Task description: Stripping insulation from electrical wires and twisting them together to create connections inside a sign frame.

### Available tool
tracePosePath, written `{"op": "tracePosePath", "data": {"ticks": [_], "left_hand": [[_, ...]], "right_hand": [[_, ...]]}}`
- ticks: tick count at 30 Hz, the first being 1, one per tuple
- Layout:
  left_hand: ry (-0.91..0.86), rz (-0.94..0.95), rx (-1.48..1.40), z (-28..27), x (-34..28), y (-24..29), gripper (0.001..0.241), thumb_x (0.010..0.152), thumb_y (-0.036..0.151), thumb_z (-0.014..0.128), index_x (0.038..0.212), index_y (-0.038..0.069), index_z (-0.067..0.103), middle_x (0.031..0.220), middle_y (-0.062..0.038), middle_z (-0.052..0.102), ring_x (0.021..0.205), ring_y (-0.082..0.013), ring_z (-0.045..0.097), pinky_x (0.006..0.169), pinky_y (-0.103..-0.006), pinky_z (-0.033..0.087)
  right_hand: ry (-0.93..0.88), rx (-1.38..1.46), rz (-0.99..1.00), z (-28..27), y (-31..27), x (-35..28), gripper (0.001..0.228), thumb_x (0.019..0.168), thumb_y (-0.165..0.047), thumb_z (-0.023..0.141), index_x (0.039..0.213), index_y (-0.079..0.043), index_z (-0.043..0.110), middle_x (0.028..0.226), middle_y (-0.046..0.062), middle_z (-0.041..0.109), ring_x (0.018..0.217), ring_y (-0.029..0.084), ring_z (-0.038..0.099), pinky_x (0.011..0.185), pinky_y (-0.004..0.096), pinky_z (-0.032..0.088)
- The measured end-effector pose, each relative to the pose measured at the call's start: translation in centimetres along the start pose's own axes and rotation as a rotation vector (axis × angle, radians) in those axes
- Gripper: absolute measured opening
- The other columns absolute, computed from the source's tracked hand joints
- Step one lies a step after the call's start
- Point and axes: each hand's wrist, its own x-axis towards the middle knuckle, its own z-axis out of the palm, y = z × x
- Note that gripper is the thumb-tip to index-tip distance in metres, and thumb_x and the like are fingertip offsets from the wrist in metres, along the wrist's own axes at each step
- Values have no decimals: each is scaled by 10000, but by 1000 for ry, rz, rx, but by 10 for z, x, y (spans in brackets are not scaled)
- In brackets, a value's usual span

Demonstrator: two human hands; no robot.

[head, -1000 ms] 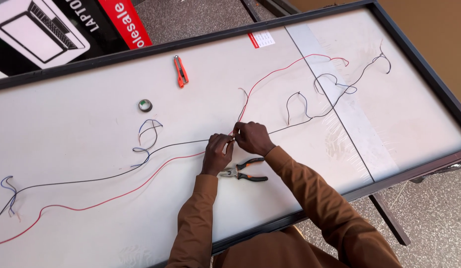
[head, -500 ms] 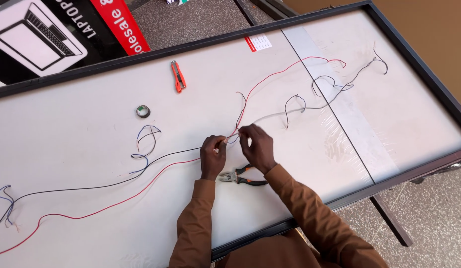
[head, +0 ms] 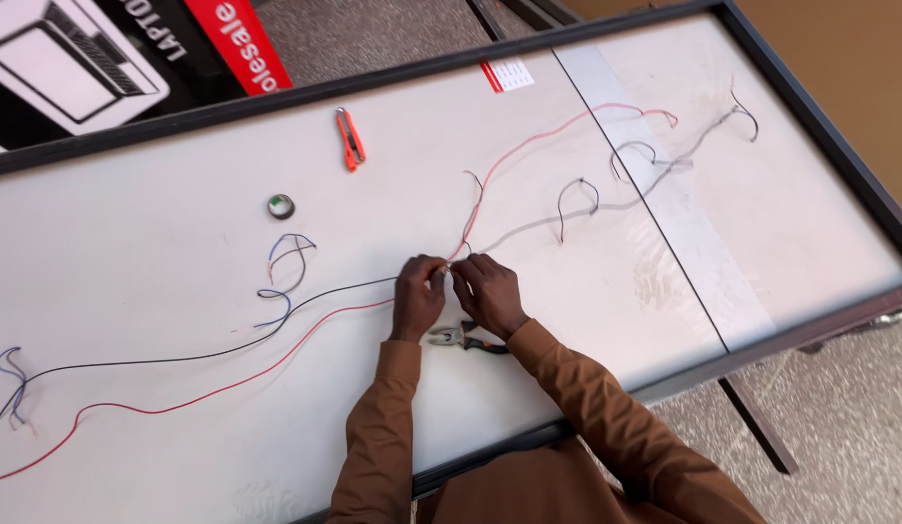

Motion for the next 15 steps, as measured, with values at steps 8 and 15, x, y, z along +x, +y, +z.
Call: {"op": "tracePosePath", "data": {"ticks": [8,15], "left_hand": [[-109,146,122,32,-18,-30,127,1017,-59,715,1028,67,696,845,-122,642,810,-368,660,790,-492,560],[-257,-96,-13,17,-15,-30,54,1065,66,743,1089,113,733,921,-103,678,922,-387,682,876,-511,581]], "right_hand": [[-139,-39,-159,-22,15,31,161,1055,-121,722,1214,-125,698,1060,100,703,1008,355,775,895,503,633],[-407,83,-210,-48,7,11,262,1121,-171,623,1343,-32,622,1240,212,689,1059,441,741,869,556,625]]}}
